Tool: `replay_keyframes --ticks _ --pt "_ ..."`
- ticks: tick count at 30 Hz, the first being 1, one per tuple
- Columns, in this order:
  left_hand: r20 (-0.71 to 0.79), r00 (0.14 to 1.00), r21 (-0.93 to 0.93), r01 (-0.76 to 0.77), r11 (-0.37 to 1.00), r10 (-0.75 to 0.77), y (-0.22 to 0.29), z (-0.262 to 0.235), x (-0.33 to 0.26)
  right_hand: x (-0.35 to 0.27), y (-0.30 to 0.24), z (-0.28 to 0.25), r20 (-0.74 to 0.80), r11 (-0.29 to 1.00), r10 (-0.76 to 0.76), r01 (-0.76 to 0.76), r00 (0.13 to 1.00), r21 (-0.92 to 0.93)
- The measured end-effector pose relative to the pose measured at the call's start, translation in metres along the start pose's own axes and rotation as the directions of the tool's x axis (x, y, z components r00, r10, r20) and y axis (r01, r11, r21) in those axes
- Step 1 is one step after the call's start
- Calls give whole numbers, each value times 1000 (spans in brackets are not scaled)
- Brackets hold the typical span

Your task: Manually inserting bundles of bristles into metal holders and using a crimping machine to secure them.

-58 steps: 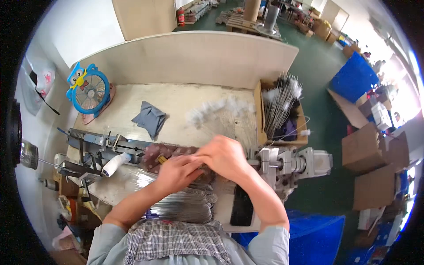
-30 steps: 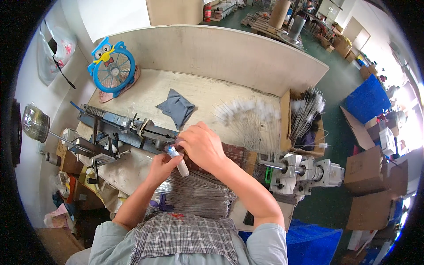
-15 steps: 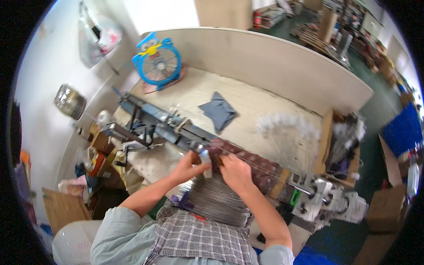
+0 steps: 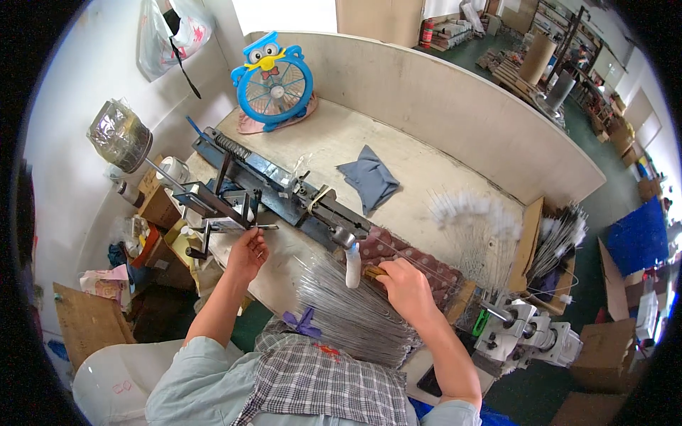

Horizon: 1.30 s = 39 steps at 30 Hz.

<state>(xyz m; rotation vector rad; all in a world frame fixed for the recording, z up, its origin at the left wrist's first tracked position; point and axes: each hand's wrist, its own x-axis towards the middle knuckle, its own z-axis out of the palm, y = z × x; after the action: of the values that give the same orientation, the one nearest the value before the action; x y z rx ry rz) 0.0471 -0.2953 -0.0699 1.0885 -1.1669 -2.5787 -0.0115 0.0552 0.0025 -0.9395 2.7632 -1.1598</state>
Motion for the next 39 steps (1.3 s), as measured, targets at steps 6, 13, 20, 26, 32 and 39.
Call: replay_keyframes --ticks 6,13,20,26,32,39 --pt "-149 966 -64 -224 972 213 -30 27 -7 -7 -28 -44 -99 997 -9 1 995 -82" --pt "533 846 170 -103 980 -3 -103 169 -94 -6 -2 -69 -111 922 349 -320 931 217" --pt "677 736 231 -237 944 19 -137 199 -82 -29 7 -79 -83 906 338 -300 937 298" --pt "500 863 224 -213 951 76 -122 195 -88 -22 11 -76 -287 976 -133 76 949 -202" --pt "430 901 124 -124 984 59 -103 193 -90 36 3 -35 -286 901 -167 28 944 -433" --pt "482 876 139 -109 984 29 -100 184 -87 35 -11 -46 -101 991 125 -129 987 -36"
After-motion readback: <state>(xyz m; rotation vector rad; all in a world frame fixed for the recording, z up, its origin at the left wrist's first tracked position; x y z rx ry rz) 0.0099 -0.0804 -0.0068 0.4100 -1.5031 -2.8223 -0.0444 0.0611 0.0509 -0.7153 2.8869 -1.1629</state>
